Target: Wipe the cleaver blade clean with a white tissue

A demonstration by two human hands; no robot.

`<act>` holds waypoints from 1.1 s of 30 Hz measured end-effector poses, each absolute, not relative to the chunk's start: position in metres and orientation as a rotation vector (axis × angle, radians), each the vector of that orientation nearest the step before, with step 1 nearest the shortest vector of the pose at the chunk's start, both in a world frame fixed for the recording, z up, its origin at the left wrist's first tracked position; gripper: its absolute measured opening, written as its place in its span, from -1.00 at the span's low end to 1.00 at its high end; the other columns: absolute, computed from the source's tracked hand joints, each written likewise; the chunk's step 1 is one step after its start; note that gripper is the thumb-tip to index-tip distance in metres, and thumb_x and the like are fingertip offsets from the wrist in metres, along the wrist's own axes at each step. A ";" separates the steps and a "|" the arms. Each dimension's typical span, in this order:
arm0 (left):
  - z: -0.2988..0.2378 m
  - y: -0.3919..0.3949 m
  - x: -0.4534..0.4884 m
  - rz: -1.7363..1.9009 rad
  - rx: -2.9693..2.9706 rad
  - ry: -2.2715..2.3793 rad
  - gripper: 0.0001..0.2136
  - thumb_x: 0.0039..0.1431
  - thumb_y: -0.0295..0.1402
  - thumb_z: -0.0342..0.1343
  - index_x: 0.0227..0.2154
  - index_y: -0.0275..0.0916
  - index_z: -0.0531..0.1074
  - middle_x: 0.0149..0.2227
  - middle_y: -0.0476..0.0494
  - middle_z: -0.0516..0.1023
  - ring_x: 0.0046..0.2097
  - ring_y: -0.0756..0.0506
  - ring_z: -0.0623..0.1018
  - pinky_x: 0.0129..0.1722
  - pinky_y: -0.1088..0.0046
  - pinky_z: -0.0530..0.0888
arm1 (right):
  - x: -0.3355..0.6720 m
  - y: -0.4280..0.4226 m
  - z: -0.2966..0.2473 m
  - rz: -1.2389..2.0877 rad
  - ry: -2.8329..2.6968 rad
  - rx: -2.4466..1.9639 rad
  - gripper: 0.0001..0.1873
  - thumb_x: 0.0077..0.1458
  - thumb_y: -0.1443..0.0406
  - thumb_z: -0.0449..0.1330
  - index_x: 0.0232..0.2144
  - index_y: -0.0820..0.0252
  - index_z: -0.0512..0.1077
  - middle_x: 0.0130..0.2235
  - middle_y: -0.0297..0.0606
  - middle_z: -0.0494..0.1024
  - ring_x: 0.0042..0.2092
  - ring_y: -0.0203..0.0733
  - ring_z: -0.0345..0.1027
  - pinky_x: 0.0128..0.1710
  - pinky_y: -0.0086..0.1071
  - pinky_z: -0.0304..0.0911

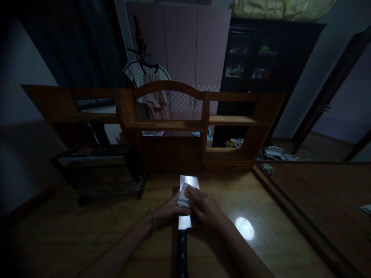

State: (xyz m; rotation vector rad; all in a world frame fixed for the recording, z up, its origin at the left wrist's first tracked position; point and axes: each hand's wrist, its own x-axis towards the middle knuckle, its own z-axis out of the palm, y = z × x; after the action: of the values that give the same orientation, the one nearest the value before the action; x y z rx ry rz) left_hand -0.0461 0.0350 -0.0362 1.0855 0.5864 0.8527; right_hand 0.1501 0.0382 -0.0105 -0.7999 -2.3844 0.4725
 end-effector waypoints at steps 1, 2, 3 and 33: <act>-0.037 0.036 -0.046 0.848 1.081 0.586 -0.31 -0.14 -0.52 0.37 0.12 -0.25 0.30 -0.03 -0.25 0.51 0.00 -0.20 0.49 0.03 0.27 0.36 | 0.148 0.039 -0.011 0.479 -2.386 -0.799 -0.34 0.13 0.47 0.05 0.26 0.03 0.17 0.31 -0.24 0.16 0.32 -0.09 0.04 0.29 -0.06 0.04; -0.038 0.036 -0.046 0.843 1.084 0.587 -0.33 -0.14 -0.52 0.37 0.11 -0.26 0.32 -0.05 -0.25 0.52 0.00 -0.20 0.49 0.03 0.26 0.35 | 0.146 0.040 -0.012 0.482 -2.384 -0.804 -0.34 0.13 0.47 0.04 0.27 0.03 0.15 0.33 -0.26 0.12 0.33 -0.10 -0.01 0.30 -0.06 0.01; -0.039 0.036 -0.045 0.844 1.090 0.587 -0.34 -0.13 -0.51 0.37 0.10 -0.27 0.33 -0.05 -0.26 0.52 0.00 -0.21 0.49 0.04 0.25 0.35 | 0.145 0.041 -0.013 0.482 -2.375 -0.816 -0.33 0.14 0.48 0.03 0.28 0.03 0.14 0.34 -0.26 0.09 0.34 -0.10 -0.05 0.31 -0.06 0.00; -0.035 0.035 -0.045 0.889 1.157 0.567 -0.31 -0.14 -0.54 0.35 0.12 -0.20 0.29 0.01 -0.21 0.47 0.03 -0.21 0.47 0.06 0.22 0.35 | 0.139 0.034 -0.019 0.139 -2.294 -1.089 -0.45 0.09 0.44 0.08 0.16 0.17 0.33 0.21 -0.11 0.34 0.23 -0.04 0.23 0.21 -0.12 0.21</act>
State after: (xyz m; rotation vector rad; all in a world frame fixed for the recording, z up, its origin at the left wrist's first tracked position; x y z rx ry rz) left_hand -0.0450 0.0349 -0.0348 1.1572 0.5665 0.8893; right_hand 0.1392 0.0345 -0.0187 -1.0888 -2.2940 0.1391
